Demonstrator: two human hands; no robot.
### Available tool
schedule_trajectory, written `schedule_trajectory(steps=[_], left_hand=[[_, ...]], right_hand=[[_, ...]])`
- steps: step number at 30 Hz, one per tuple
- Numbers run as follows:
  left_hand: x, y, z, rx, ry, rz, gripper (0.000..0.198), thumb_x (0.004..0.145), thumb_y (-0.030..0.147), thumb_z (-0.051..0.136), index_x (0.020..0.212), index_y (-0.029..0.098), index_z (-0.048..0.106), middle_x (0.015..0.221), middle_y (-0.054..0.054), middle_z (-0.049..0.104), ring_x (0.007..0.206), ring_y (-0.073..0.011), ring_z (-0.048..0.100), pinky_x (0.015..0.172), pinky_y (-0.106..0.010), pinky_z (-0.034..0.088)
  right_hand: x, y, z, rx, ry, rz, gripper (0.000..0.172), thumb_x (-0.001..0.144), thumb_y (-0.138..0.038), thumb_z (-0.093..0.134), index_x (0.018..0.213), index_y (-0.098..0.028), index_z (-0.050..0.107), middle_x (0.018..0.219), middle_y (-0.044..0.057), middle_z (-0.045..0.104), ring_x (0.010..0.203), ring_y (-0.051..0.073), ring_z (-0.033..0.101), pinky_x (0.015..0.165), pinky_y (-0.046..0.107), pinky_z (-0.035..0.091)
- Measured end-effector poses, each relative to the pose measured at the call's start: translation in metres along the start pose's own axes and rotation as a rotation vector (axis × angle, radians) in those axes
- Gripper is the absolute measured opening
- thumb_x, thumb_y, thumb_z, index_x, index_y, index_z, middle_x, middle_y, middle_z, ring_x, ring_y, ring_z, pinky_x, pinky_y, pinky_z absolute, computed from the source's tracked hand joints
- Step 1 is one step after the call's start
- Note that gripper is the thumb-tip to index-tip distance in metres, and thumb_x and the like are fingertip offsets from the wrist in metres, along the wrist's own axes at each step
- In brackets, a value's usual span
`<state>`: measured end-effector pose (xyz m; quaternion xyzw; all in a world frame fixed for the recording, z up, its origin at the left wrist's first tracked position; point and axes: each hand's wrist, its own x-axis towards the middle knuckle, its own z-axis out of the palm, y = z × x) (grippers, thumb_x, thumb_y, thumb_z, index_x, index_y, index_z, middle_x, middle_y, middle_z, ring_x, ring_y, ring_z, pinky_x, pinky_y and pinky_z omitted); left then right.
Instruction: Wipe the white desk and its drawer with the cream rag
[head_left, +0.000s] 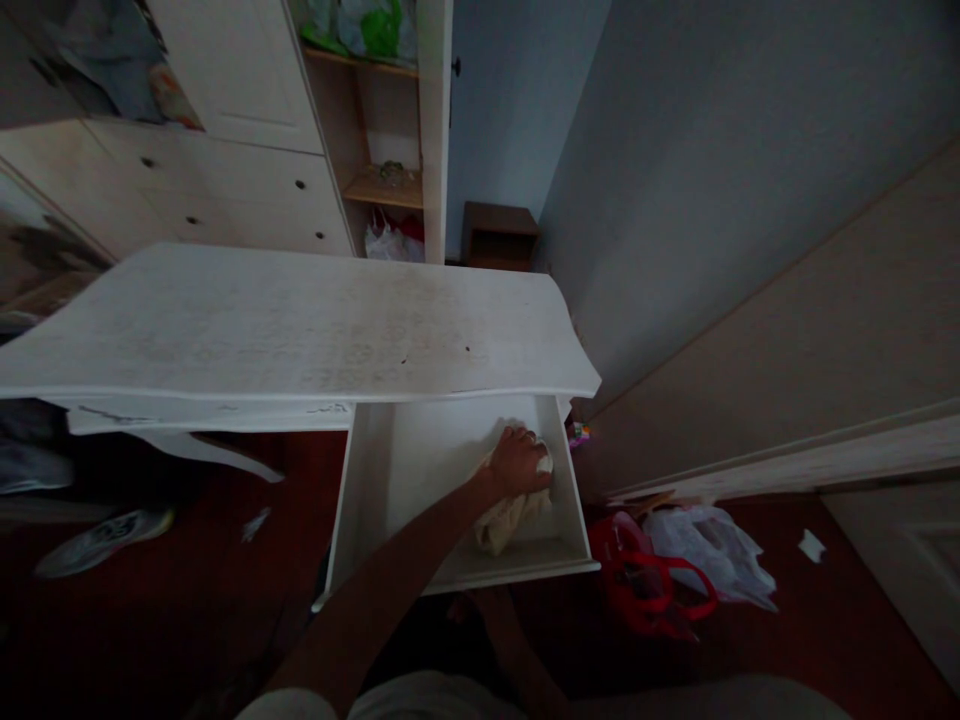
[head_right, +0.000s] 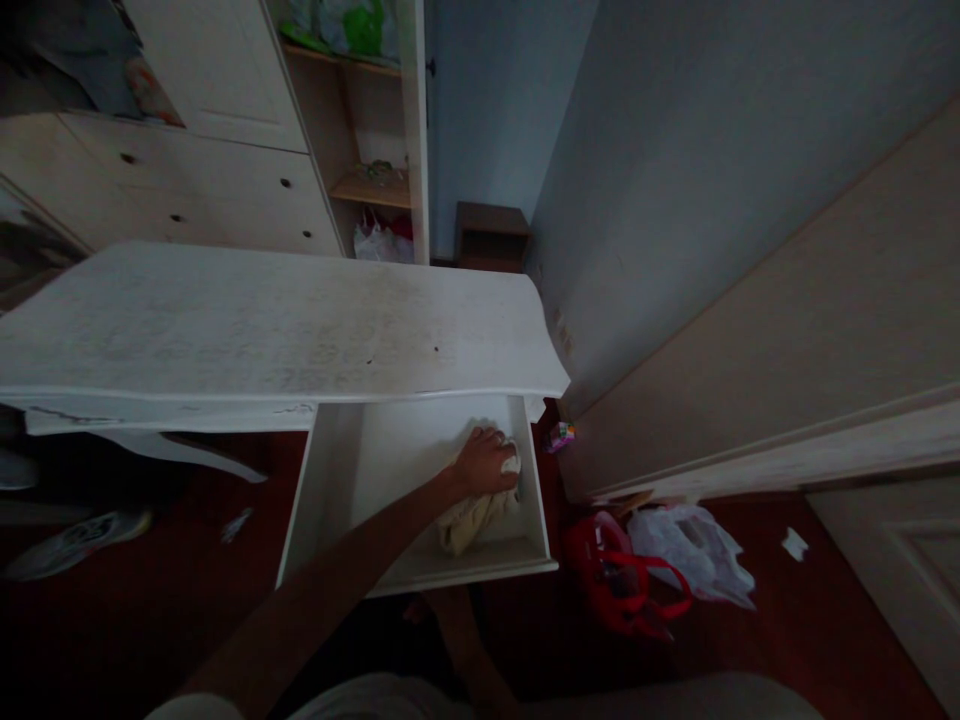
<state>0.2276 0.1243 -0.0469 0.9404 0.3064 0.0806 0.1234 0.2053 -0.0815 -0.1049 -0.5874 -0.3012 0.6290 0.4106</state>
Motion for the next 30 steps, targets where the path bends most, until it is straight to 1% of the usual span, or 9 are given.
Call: schedule_trajectory(steps=[4, 9, 14, 17, 19, 23, 26, 28, 30], left_hand=[[-0.023, 0.015, 0.013, -0.055, -0.068, 0.136, 0.049, 0.078, 0.057, 0.062, 0.106, 0.017, 0.069, 0.109, -0.012, 0.068, 0.108, -0.0279, 0.059, 0.097, -0.041, 0.043], [-0.035, 0.023, 0.014, -0.095, -0.121, 0.226, 0.045, 0.075, 0.049, 0.067, 0.104, 0.015, 0.069, 0.105, -0.012, 0.069, 0.103, -0.0263, 0.063, 0.098, -0.039, 0.045], [-0.046, 0.019, 0.001, -0.176, -0.314, 0.228, 0.049, 0.074, 0.054, 0.066, 0.114, 0.025, 0.069, 0.105, -0.009, 0.07, 0.098, -0.0269, 0.066, 0.085, -0.037, 0.052], [-0.063, 0.012, -0.014, -0.144, -0.422, 0.2, 0.045, 0.073, 0.045, 0.069, 0.115, 0.028, 0.071, 0.105, -0.009, 0.071, 0.097, -0.0282, 0.067, 0.082, -0.038, 0.053], [-0.08, 0.003, -0.023, -0.117, -0.448, 0.16, 0.042, 0.073, 0.039, 0.069, 0.113, 0.028, 0.072, 0.105, -0.01, 0.071, 0.097, -0.0287, 0.067, 0.081, -0.038, 0.053], [-0.124, -0.019, -0.042, -0.063, -0.442, 0.025, 0.033, 0.074, 0.028, 0.068, 0.107, 0.029, 0.073, 0.103, -0.009, 0.071, 0.096, -0.0284, 0.067, 0.08, -0.038, 0.051], [-0.156, -0.035, -0.058, 0.034, -0.366, -0.13, 0.025, 0.083, 0.024, 0.061, 0.105, 0.026, 0.072, 0.11, -0.01, 0.069, 0.102, -0.0286, 0.065, 0.084, -0.041, 0.05], [-0.171, -0.041, -0.068, 0.12, -0.276, -0.238, 0.027, 0.087, 0.025, 0.057, 0.112, 0.023, 0.069, 0.121, -0.013, 0.066, 0.111, -0.0305, 0.061, 0.091, -0.045, 0.047], [-0.181, -0.043, -0.074, 0.188, -0.176, -0.318, 0.039, 0.089, 0.028, 0.057, 0.127, 0.021, 0.061, 0.129, -0.017, 0.062, 0.118, -0.0332, 0.057, 0.097, -0.05, 0.044]], right_hand=[[-0.003, -0.004, -0.002, -0.016, 0.011, 0.001, 0.06, 0.074, -0.076, 0.057, 0.057, -0.019, 0.068, 0.061, 0.008, 0.07, 0.06, 0.02, 0.064, 0.065, 0.032, 0.051], [-0.004, -0.007, -0.003, -0.028, 0.01, -0.009, 0.063, 0.069, -0.08, 0.058, 0.057, -0.02, 0.069, 0.061, 0.008, 0.07, 0.061, 0.022, 0.064, 0.065, 0.034, 0.051], [-0.004, -0.011, -0.004, -0.033, 0.005, 0.013, 0.064, 0.067, -0.082, 0.058, 0.054, -0.02, 0.068, 0.062, 0.009, 0.07, 0.064, 0.024, 0.065, 0.068, 0.037, 0.053], [-0.007, -0.015, -0.008, -0.045, -0.016, 0.002, 0.059, 0.071, -0.077, 0.061, 0.06, -0.02, 0.072, 0.068, 0.009, 0.072, 0.068, 0.025, 0.067, 0.071, 0.038, 0.054], [-0.007, -0.017, -0.011, -0.075, -0.039, -0.005, 0.059, 0.073, -0.076, 0.059, 0.062, -0.02, 0.073, 0.069, 0.01, 0.073, 0.07, 0.024, 0.067, 0.073, 0.037, 0.054], [-0.002, -0.009, -0.015, -0.13, -0.044, 0.015, 0.064, 0.072, -0.078, 0.056, 0.06, -0.018, 0.073, 0.067, 0.011, 0.073, 0.066, 0.024, 0.068, 0.072, 0.037, 0.053], [0.002, 0.003, -0.018, -0.154, -0.031, 0.023, 0.064, 0.073, -0.078, 0.055, 0.061, -0.018, 0.074, 0.069, 0.011, 0.074, 0.068, 0.024, 0.069, 0.074, 0.038, 0.053], [0.004, 0.01, -0.021, -0.16, -0.038, 0.016, 0.064, 0.074, -0.078, 0.054, 0.062, -0.019, 0.075, 0.07, 0.011, 0.074, 0.069, 0.025, 0.069, 0.075, 0.039, 0.053], [0.006, 0.015, -0.024, -0.158, -0.06, 0.01, 0.063, 0.073, -0.078, 0.055, 0.064, -0.019, 0.076, 0.071, 0.011, 0.074, 0.071, 0.026, 0.069, 0.075, 0.04, 0.053]])
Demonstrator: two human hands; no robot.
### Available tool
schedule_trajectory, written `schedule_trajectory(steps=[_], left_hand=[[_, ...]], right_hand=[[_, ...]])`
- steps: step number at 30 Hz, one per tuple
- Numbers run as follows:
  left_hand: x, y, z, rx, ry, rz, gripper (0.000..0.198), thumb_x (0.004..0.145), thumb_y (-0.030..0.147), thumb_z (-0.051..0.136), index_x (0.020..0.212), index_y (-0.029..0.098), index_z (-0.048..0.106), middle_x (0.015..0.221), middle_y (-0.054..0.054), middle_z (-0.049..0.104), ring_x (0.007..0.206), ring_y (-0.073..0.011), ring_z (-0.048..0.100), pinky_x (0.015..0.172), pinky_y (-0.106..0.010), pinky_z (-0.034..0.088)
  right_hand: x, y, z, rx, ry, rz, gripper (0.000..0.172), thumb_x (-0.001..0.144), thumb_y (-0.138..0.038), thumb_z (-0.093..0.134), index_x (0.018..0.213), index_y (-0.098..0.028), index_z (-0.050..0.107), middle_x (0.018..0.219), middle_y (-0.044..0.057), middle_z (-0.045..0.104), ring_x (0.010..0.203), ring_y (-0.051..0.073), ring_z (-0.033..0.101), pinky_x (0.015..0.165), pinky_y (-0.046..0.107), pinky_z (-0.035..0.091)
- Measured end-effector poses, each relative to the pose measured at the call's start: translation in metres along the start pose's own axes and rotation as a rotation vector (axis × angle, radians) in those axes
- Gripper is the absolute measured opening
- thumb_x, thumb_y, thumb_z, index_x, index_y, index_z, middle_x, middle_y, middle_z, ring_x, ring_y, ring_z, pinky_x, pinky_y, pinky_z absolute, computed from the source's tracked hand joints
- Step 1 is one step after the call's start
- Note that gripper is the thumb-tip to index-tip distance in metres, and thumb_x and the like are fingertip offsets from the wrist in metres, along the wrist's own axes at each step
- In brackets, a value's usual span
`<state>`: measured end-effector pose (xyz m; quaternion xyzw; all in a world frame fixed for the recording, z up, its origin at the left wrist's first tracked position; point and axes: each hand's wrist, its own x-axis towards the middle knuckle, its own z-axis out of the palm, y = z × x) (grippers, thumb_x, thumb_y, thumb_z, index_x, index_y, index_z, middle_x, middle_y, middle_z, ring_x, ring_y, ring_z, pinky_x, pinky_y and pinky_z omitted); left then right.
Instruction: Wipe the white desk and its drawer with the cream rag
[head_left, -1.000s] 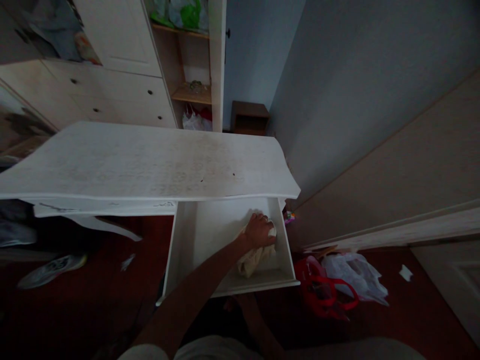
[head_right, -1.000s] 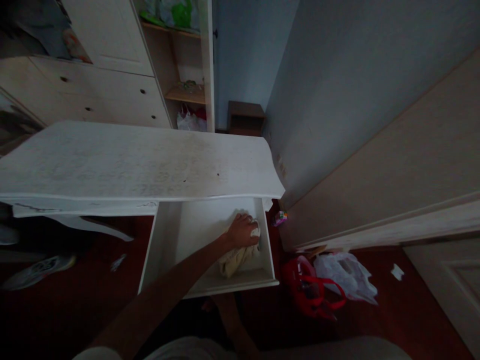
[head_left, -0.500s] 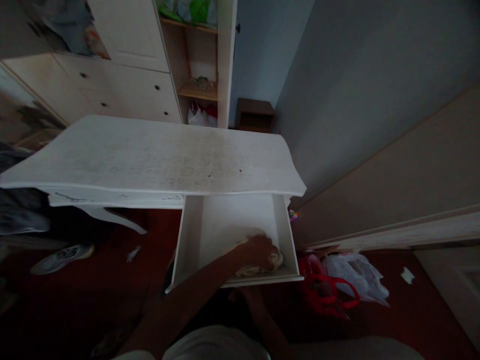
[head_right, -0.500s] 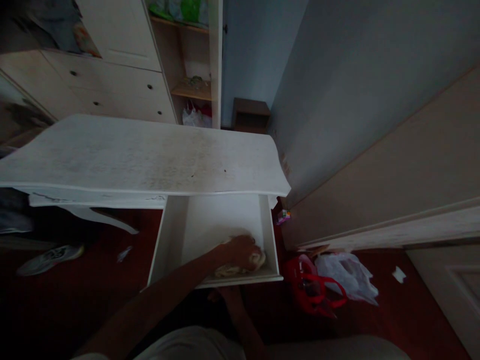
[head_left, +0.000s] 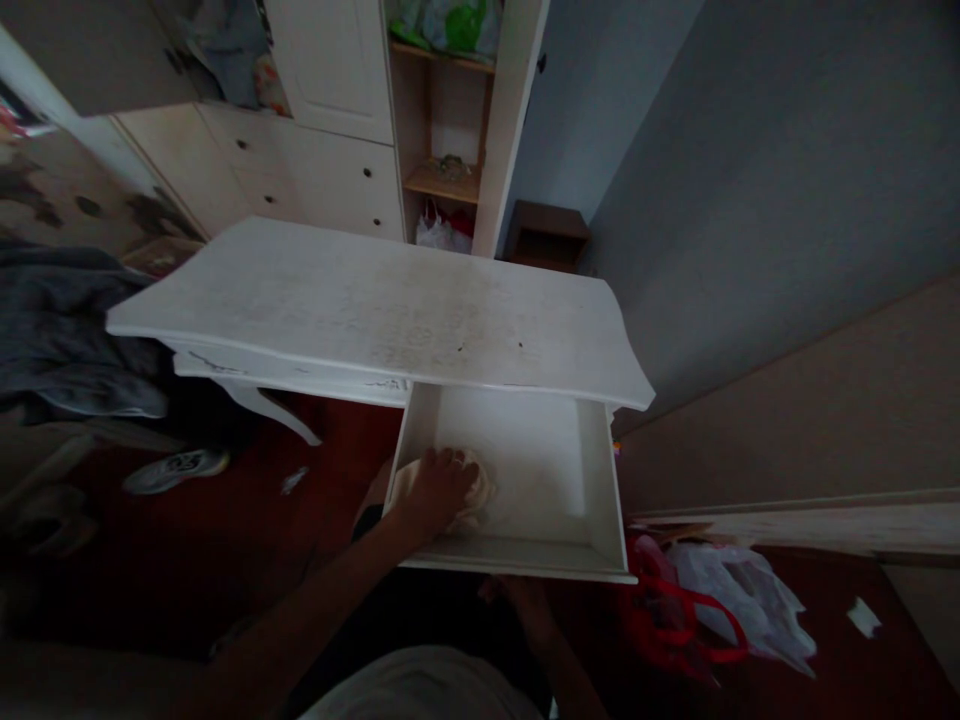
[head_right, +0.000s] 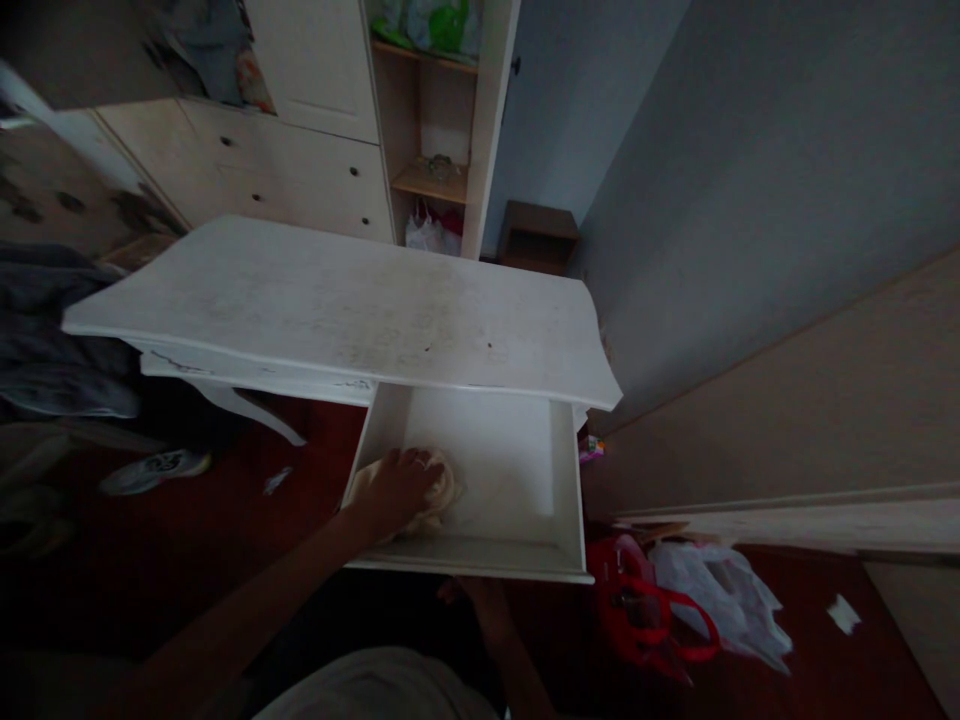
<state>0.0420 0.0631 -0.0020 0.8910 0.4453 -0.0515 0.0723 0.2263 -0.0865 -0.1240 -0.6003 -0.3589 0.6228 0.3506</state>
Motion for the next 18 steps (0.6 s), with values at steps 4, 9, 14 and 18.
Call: schedule_trajectory(steps=[4, 9, 14, 18], left_hand=[[-0.017, 0.008, 0.009, 0.016, 0.141, -0.112, 0.066, 0.088, 0.027, 0.059, 0.149, 0.017, 0.038, 0.142, -0.021, 0.052, 0.132, -0.0364, 0.047, 0.106, -0.051, 0.039], [-0.045, 0.027, 0.029, -0.055, 0.221, -0.047, 0.06, 0.088, 0.022, 0.056, 0.146, 0.014, 0.041, 0.144, -0.018, 0.052, 0.142, -0.0322, 0.037, 0.115, -0.05, 0.032], [-0.053, 0.025, 0.022, -0.124, 0.232, 0.044, 0.048, 0.092, 0.018, 0.047, 0.14, 0.019, 0.047, 0.144, -0.011, 0.052, 0.14, -0.0234, 0.04, 0.117, -0.043, 0.031], [-0.047, 0.018, 0.009, -0.125, 0.183, -0.056, 0.046, 0.091, 0.028, 0.055, 0.136, 0.024, 0.052, 0.145, -0.011, 0.052, 0.139, -0.0303, 0.041, 0.114, -0.049, 0.033]], right_hand=[[0.001, 0.003, -0.002, 0.035, -0.013, 0.013, 0.061, 0.068, -0.079, 0.061, 0.064, -0.02, 0.076, 0.07, 0.01, 0.074, 0.071, 0.028, 0.069, 0.074, 0.042, 0.053], [-0.002, -0.001, -0.002, 0.04, 0.015, 0.024, 0.063, 0.066, -0.081, 0.062, 0.064, -0.02, 0.076, 0.071, 0.011, 0.074, 0.07, 0.028, 0.069, 0.074, 0.042, 0.054], [-0.001, -0.001, -0.005, -0.01, -0.018, 0.022, 0.066, 0.066, -0.083, 0.059, 0.065, -0.02, 0.077, 0.073, 0.012, 0.074, 0.073, 0.03, 0.069, 0.076, 0.044, 0.054], [0.0, 0.0, -0.006, -0.02, -0.018, 0.034, 0.064, 0.068, -0.081, 0.059, 0.066, -0.021, 0.077, 0.074, 0.011, 0.075, 0.075, 0.03, 0.07, 0.077, 0.043, 0.054]])
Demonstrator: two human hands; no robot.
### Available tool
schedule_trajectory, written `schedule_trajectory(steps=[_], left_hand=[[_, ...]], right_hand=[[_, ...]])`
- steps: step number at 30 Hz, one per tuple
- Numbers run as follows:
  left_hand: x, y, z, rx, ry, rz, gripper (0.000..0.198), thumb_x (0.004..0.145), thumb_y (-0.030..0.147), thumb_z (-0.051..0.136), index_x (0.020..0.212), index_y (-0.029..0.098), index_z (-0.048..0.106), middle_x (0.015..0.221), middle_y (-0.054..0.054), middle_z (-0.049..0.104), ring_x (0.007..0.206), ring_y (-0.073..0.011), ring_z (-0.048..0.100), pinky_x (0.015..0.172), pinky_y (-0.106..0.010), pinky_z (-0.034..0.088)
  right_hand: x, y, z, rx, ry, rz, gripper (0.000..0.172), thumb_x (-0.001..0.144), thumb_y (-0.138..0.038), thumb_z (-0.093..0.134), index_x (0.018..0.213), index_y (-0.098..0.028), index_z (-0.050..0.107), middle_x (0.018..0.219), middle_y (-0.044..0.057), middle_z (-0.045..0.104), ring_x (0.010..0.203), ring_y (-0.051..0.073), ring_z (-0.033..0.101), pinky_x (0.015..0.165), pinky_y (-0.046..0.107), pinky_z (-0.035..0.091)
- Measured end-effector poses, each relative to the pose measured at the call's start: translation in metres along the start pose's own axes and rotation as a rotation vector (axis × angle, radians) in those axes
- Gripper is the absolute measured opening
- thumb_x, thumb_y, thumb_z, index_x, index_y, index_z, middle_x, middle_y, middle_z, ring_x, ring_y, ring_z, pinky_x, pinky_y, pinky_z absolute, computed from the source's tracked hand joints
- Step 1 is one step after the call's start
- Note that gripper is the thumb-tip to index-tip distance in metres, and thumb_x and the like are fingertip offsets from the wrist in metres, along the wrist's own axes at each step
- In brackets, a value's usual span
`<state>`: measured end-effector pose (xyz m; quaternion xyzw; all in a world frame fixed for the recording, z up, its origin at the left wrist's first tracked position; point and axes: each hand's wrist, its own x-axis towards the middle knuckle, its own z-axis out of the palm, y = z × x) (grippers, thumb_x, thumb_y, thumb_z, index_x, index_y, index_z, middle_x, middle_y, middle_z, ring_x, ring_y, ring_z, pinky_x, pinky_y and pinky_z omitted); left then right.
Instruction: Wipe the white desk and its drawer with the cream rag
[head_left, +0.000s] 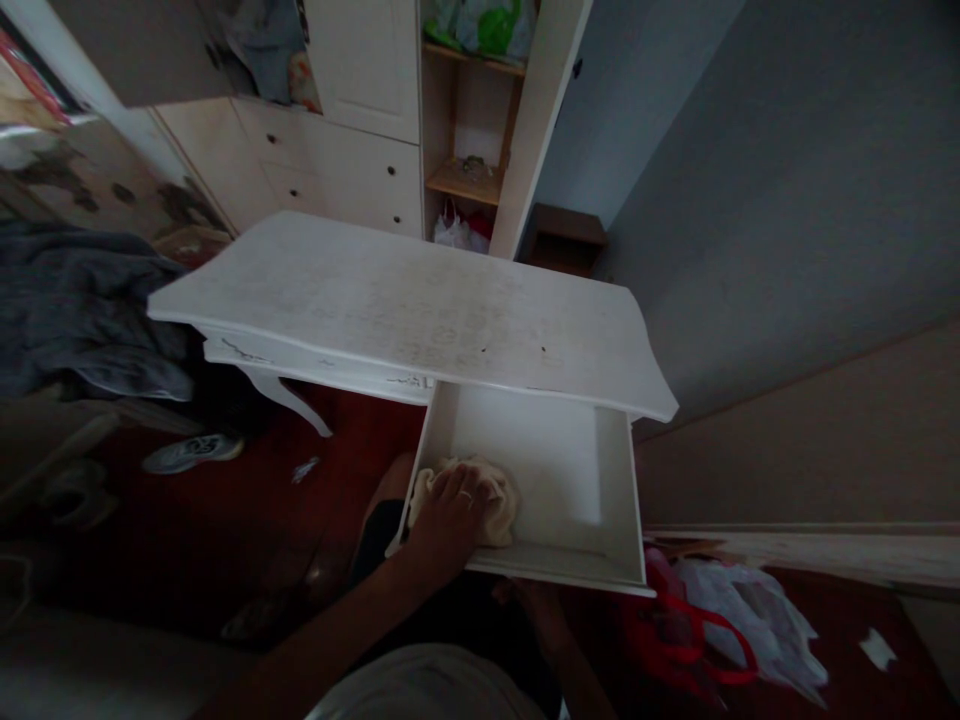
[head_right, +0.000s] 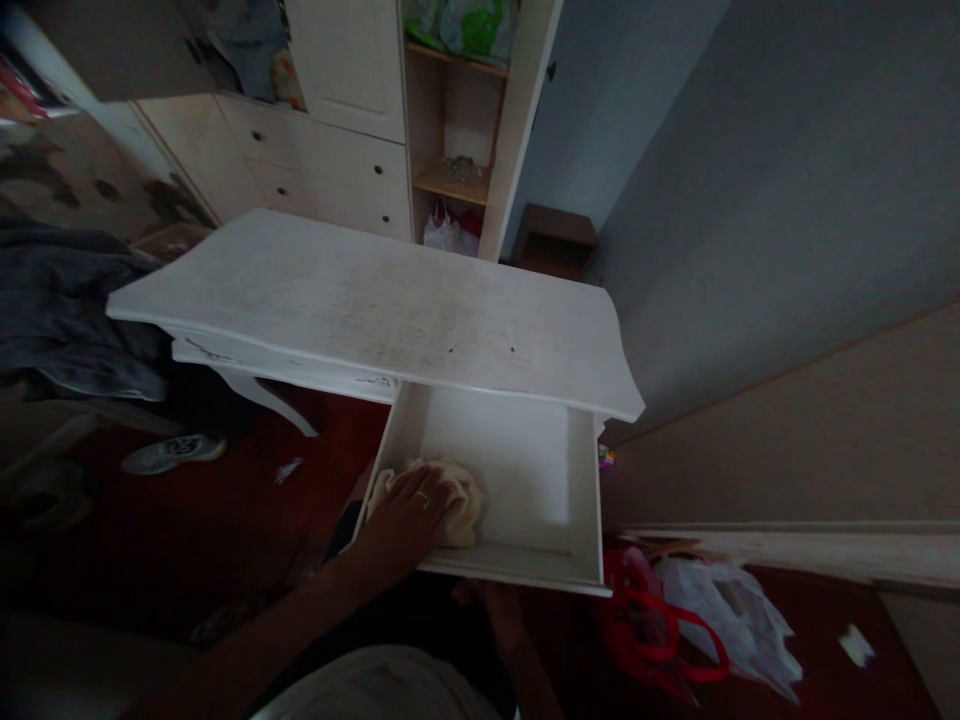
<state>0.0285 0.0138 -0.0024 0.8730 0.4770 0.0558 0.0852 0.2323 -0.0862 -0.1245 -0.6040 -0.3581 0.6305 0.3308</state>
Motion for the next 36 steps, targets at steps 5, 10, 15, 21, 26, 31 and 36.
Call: schedule_trajectory(steps=[5, 10, 15, 21, 26, 31, 36], left_hand=[[0.016, -0.003, 0.006, -0.024, -0.156, -0.174, 0.093, 0.07, 0.049, 0.078, 0.148, 0.017, 0.039, 0.153, -0.023, 0.038, 0.141, -0.0427, 0.036, 0.112, -0.056, 0.034], [0.029, -0.004, 0.024, 0.077, -0.163, -0.254, 0.08, 0.079, 0.026, 0.071, 0.15, 0.016, 0.037, 0.151, -0.023, 0.041, 0.14, -0.0402, 0.037, 0.11, -0.052, 0.038], [0.041, -0.003, 0.033, 0.105, 0.02, -0.313, 0.057, 0.093, 0.018, 0.05, 0.149, 0.019, 0.041, 0.156, -0.021, 0.034, 0.145, -0.0386, 0.03, 0.114, -0.059, 0.029], [0.081, -0.021, 0.031, 0.124, 0.163, -0.399, 0.057, 0.094, 0.011, 0.034, 0.151, 0.013, 0.037, 0.158, -0.02, 0.029, 0.145, -0.0368, 0.029, 0.113, -0.06, 0.029], [0.114, -0.029, 0.034, 0.045, 0.281, -0.533, 0.057, 0.093, 0.016, 0.039, 0.15, 0.014, 0.038, 0.151, -0.019, 0.043, 0.137, -0.0351, 0.04, 0.105, -0.052, 0.04], [0.14, -0.02, 0.035, -0.125, 0.397, -0.753, 0.052, 0.092, 0.024, 0.047, 0.143, 0.014, 0.045, 0.141, -0.021, 0.05, 0.127, -0.0358, 0.047, 0.098, -0.05, 0.043], [0.172, 0.001, 0.041, -0.352, 0.53, -0.898, 0.041, 0.091, 0.024, 0.048, 0.131, 0.012, 0.051, 0.137, -0.021, 0.052, 0.128, -0.0344, 0.045, 0.1, -0.048, 0.041]], right_hand=[[0.002, 0.006, 0.002, 0.027, 0.041, 0.043, 0.067, 0.062, -0.084, 0.062, 0.066, -0.019, 0.077, 0.074, 0.013, 0.075, 0.073, 0.03, 0.069, 0.077, 0.044, 0.052], [0.006, 0.015, 0.003, 0.032, 0.044, 0.03, 0.07, 0.061, -0.087, 0.058, 0.065, -0.02, 0.077, 0.075, 0.013, 0.075, 0.075, 0.03, 0.069, 0.079, 0.045, 0.051], [0.006, 0.013, 0.002, 0.06, 0.031, -0.003, 0.063, 0.067, -0.081, 0.06, 0.066, -0.02, 0.076, 0.073, 0.011, 0.074, 0.074, 0.029, 0.068, 0.078, 0.044, 0.052], [0.009, 0.014, 0.003, 0.107, 0.035, 0.017, 0.059, 0.063, -0.078, 0.067, 0.066, -0.019, 0.075, 0.071, 0.012, 0.074, 0.07, 0.029, 0.068, 0.073, 0.044, 0.053], [0.01, 0.02, 0.008, 0.154, 0.038, -0.006, 0.059, 0.061, -0.079, 0.066, 0.061, -0.02, 0.074, 0.069, 0.011, 0.073, 0.069, 0.027, 0.067, 0.074, 0.042, 0.051], [0.007, 0.011, 0.009, 0.174, 0.011, -0.011, 0.056, 0.065, -0.075, 0.067, 0.064, -0.02, 0.075, 0.071, 0.01, 0.073, 0.07, 0.026, 0.066, 0.074, 0.04, 0.05], [0.004, 0.001, 0.009, 0.228, -0.004, -0.011, 0.051, 0.066, -0.071, 0.07, 0.066, -0.019, 0.075, 0.067, 0.009, 0.072, 0.067, 0.024, 0.066, 0.071, 0.038, 0.05]])
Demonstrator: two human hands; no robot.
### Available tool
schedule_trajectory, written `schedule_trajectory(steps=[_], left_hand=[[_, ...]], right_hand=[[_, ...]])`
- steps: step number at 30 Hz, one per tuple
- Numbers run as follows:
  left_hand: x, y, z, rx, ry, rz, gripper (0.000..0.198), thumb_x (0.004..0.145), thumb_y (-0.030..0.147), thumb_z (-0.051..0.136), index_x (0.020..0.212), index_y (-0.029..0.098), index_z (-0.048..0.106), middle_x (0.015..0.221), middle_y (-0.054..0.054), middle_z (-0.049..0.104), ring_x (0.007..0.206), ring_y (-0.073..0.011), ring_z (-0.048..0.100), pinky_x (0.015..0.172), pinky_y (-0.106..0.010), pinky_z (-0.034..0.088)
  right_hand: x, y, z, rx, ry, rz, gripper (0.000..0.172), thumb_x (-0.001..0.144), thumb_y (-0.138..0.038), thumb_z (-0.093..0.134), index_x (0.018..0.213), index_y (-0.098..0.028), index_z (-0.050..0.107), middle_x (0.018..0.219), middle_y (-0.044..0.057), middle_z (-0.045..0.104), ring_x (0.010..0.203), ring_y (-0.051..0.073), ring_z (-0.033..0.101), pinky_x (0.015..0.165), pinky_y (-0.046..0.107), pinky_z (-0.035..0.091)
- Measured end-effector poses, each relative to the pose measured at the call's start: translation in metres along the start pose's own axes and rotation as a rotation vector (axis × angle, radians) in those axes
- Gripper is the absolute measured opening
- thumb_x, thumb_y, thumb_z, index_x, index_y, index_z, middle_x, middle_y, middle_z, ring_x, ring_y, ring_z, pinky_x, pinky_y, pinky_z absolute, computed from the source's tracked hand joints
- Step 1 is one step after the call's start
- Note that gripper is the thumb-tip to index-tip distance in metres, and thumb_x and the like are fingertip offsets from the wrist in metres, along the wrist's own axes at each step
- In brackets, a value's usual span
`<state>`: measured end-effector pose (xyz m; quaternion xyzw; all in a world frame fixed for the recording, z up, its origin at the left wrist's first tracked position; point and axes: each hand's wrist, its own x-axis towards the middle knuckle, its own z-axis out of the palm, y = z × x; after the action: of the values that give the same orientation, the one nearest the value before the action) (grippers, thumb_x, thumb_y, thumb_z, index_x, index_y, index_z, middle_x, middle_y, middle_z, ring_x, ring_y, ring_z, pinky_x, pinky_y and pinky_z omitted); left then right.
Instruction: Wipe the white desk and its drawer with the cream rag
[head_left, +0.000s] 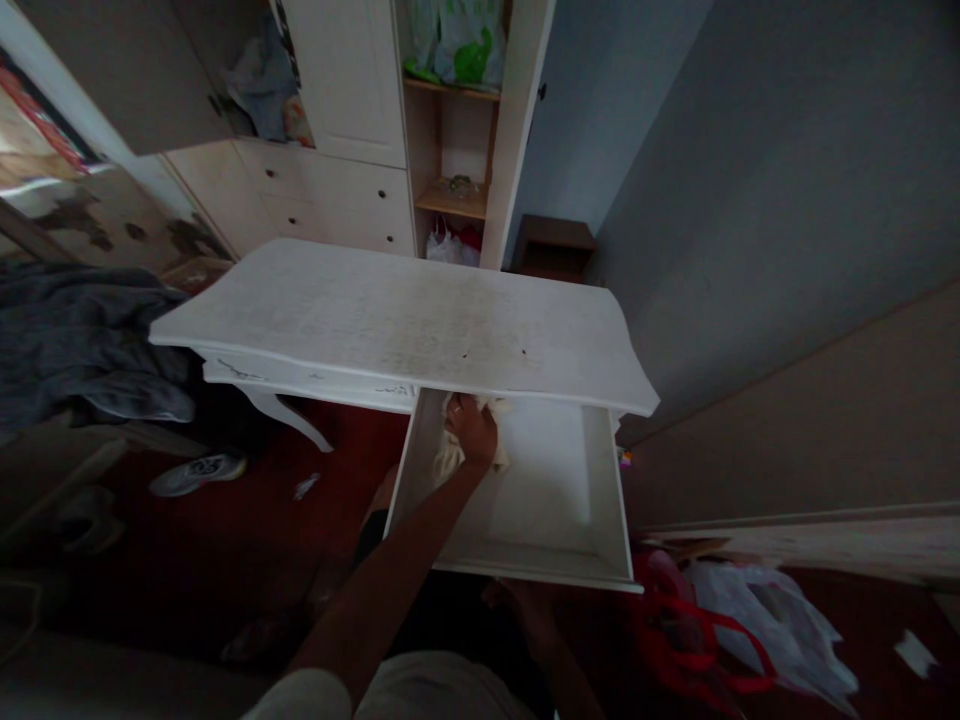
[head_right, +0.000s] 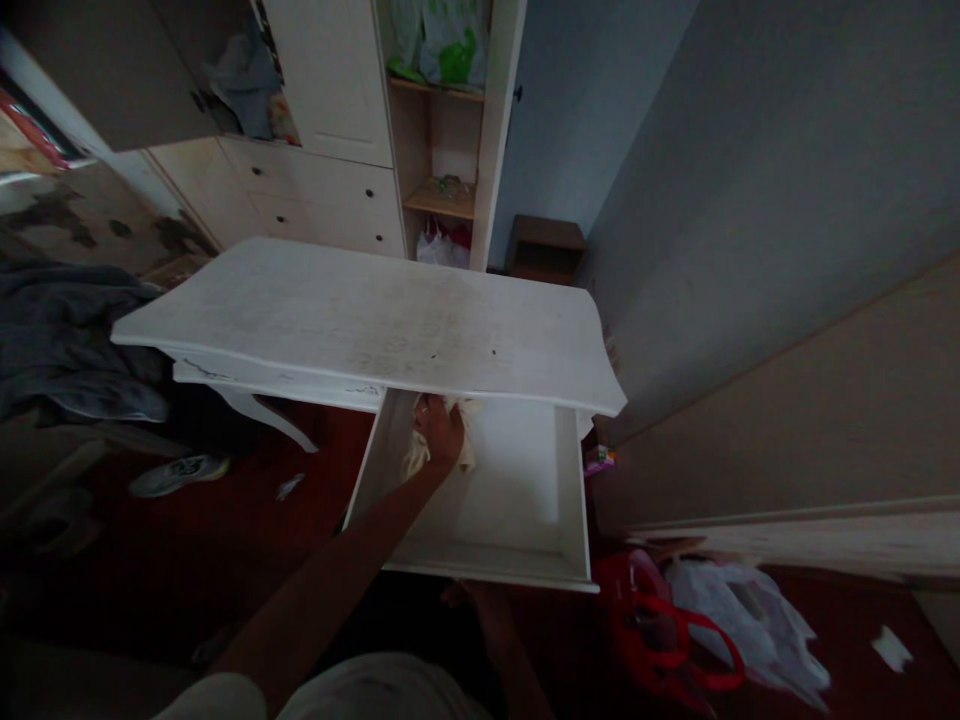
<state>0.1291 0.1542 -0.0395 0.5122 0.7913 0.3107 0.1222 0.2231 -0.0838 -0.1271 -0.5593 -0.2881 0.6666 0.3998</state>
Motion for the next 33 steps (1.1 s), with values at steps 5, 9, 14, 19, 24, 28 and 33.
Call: schedule_trajectory(steps=[5, 9, 14, 19, 24, 28, 33], left_hand=[[-0.014, 0.026, 0.019, -0.127, 0.043, -0.077, 0.048, 0.09, 0.024, 0.049, 0.136, 0.01, 0.046, 0.141, -0.023, 0.048, 0.133, -0.0348, 0.042, 0.106, -0.05, 0.037], [-0.028, 0.043, 0.027, -0.128, -0.03, -0.024, 0.052, 0.091, 0.025, 0.045, 0.14, 0.009, 0.042, 0.143, -0.024, 0.045, 0.136, -0.0352, 0.038, 0.108, -0.053, 0.035], [-0.044, 0.062, 0.035, -0.091, -0.122, 0.027, 0.055, 0.09, 0.024, 0.043, 0.142, 0.008, 0.039, 0.148, -0.026, 0.04, 0.141, -0.0367, 0.032, 0.108, -0.056, 0.034], [-0.061, 0.074, 0.046, -0.029, -0.259, 0.158, 0.06, 0.09, 0.024, 0.044, 0.146, 0.006, 0.035, 0.154, -0.025, 0.033, 0.146, -0.0342, 0.024, 0.112, -0.052, 0.03], [-0.074, 0.089, 0.052, -0.018, -0.399, 0.302, 0.068, 0.087, 0.025, 0.049, 0.149, 0.005, 0.03, 0.156, -0.024, 0.03, 0.146, -0.0337, 0.023, 0.113, -0.05, 0.029], [-0.08, 0.098, 0.053, -0.01, -0.465, 0.365, 0.072, 0.084, 0.023, 0.051, 0.151, 0.01, 0.028, 0.156, -0.02, 0.032, 0.145, -0.0324, 0.024, 0.112, -0.05, 0.031], [-0.078, 0.094, 0.046, 0.045, -0.483, 0.498, 0.068, 0.083, 0.021, 0.053, 0.148, 0.014, 0.034, 0.152, -0.017, 0.039, 0.14, -0.0302, 0.031, 0.109, -0.047, 0.036]], right_hand=[[-0.003, -0.007, 0.002, -0.055, -0.037, -0.002, 0.056, 0.069, -0.074, 0.066, 0.065, -0.018, 0.075, 0.072, 0.011, 0.074, 0.071, 0.026, 0.068, 0.076, 0.039, 0.051], [-0.006, -0.014, 0.005, -0.023, -0.014, 0.021, 0.057, 0.063, -0.076, 0.068, 0.063, -0.019, 0.074, 0.07, 0.011, 0.074, 0.069, 0.028, 0.068, 0.072, 0.041, 0.052], [-0.007, -0.021, 0.009, -0.041, -0.024, 0.0, 0.052, 0.066, -0.073, 0.067, 0.065, -0.021, 0.075, 0.07, 0.009, 0.074, 0.069, 0.028, 0.068, 0.072, 0.041, 0.051], [-0.008, -0.03, 0.013, -0.077, -0.026, 0.002, 0.06, 0.065, -0.079, 0.062, 0.055, -0.02, 0.069, 0.06, 0.008, 0.07, 0.061, 0.026, 0.065, 0.068, 0.04, 0.051], [-0.014, -0.042, 0.019, -0.068, -0.023, -0.05, 0.057, 0.069, -0.075, 0.063, 0.062, -0.019, 0.07, 0.066, 0.008, 0.071, 0.064, 0.024, 0.065, 0.07, 0.037, 0.051], [-0.011, -0.035, 0.022, 0.021, 0.037, -0.05, 0.056, 0.068, -0.073, 0.066, 0.074, -0.018, 0.072, 0.067, 0.007, 0.071, 0.058, 0.02, 0.064, 0.062, 0.033, 0.051], [-0.005, -0.019, 0.022, 0.099, 0.037, -0.066, 0.049, 0.069, -0.064, 0.07, 0.08, -0.017, 0.072, 0.064, 0.007, 0.071, 0.058, 0.02, 0.065, 0.061, 0.031, 0.051]])
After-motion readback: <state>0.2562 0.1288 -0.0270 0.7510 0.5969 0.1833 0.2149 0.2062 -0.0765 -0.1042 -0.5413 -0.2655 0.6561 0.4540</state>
